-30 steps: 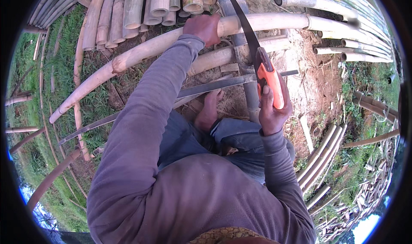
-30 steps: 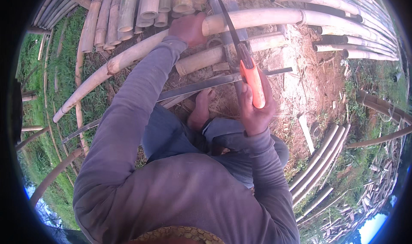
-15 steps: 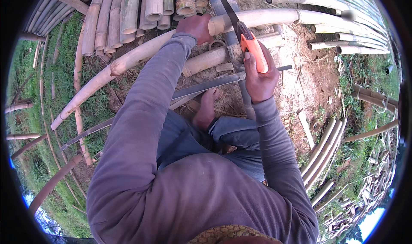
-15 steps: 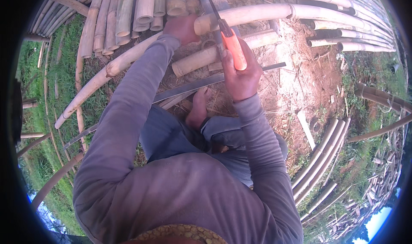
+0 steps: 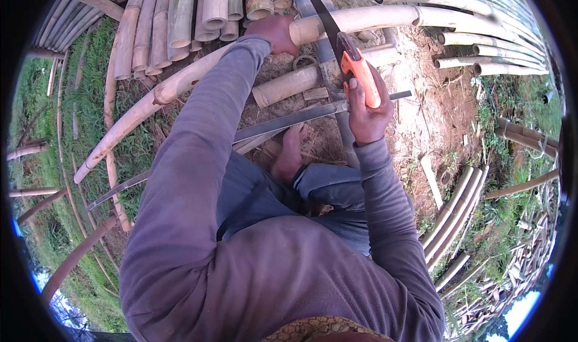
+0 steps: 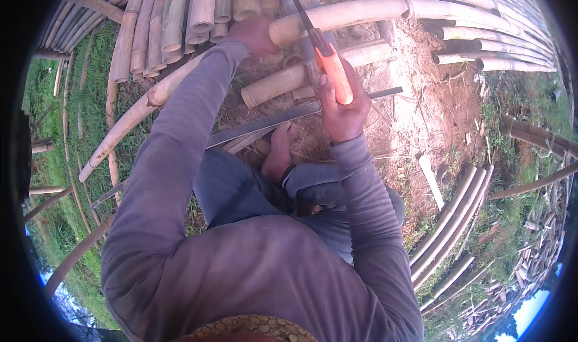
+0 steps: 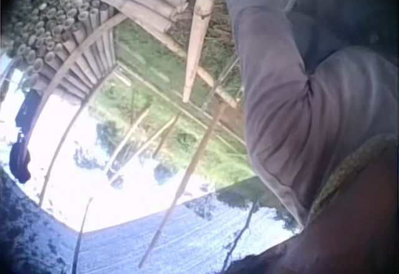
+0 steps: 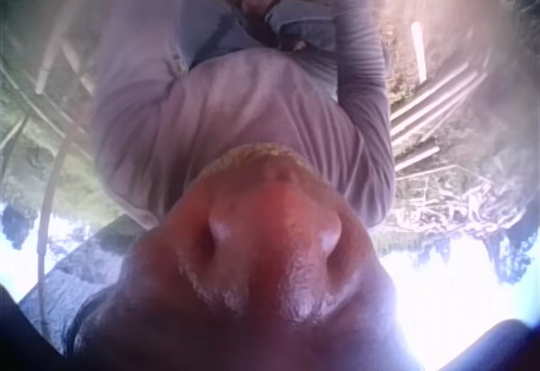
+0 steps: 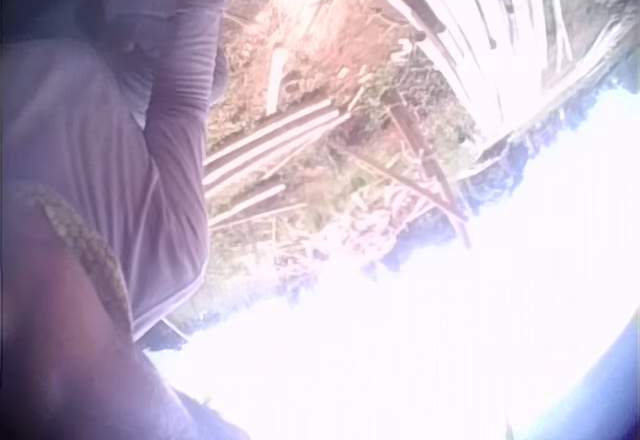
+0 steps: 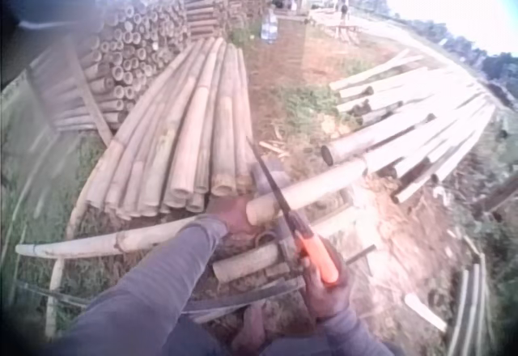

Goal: The person sits on the ground and uses a hand saw to cut long bamboo poles into shorter sections. They position each pole on a makeshift support, saw through it, and then move the cut pieces aside.

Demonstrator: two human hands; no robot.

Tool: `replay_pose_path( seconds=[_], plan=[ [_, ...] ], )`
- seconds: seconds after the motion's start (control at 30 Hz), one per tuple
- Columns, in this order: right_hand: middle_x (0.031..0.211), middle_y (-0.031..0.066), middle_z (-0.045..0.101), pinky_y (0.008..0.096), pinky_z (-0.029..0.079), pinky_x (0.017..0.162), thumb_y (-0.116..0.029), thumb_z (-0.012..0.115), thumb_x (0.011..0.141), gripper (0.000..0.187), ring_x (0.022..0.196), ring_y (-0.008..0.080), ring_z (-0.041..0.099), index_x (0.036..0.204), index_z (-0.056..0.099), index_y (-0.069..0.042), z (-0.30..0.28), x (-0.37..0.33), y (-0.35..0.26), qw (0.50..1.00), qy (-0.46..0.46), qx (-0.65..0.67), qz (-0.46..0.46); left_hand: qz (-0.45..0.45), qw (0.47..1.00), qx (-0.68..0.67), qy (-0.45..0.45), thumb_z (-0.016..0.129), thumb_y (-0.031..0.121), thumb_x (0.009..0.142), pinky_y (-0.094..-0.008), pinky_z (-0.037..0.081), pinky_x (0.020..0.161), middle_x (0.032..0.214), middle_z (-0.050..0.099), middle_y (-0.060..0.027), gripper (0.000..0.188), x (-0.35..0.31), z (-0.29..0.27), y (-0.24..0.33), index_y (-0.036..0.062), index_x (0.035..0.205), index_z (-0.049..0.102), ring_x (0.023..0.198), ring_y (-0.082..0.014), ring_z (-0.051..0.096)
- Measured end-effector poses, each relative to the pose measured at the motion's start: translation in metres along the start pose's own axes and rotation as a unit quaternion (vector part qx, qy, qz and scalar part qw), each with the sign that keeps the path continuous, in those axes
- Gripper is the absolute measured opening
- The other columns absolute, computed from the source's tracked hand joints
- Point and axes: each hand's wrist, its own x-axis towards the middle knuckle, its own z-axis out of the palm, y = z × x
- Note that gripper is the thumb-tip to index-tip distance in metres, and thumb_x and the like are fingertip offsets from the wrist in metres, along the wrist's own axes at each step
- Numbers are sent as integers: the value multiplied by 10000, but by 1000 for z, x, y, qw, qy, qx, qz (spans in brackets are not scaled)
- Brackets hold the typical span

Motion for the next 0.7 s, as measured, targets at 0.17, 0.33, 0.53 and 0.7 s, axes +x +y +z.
replay_pose_path(
  seconds=[0.17,0.33,0.53,0.7],
  plan=[
    [1349,221,741,361,580,1012,-63,698,1044,486,1208,216,730,1499,588,69,-29,-51,-1,991,-11,-109,-82,0,1000,-3,-4,904,384,697,-465,592,985,1279,759,-178,754,6,6,-13,72,1348,686,1154,-358,746],
    [1320,202,753,347,583,993,-71,697,1055,475,1173,209,729,1494,588,75,-27,-33,-3,993,-16,-106,-54,-11,999,-8,-40,904,375,698,-474,595,991,1249,770,-154,715,11,-7,-6,106,1329,700,1142,-351,752],
    [1250,151,755,324,572,955,-74,705,1052,454,1095,164,707,1478,615,54,20,25,-15,995,-25,-91,-33,-1,1000,-17,2,898,368,691,-474,601,946,1190,790,-139,703,1,3,-6,119,1321,711,1079,-363,767],
    [1301,164,740,325,575,961,-86,694,1063,474,1120,164,703,1504,591,56,-18,-37,-2,995,-17,-90,-37,32,999,-21,-21,892,376,687,-463,596,939,1162,789,-168,699,19,5,-21,83,1297,714,1059,-361,767]
  ],
)
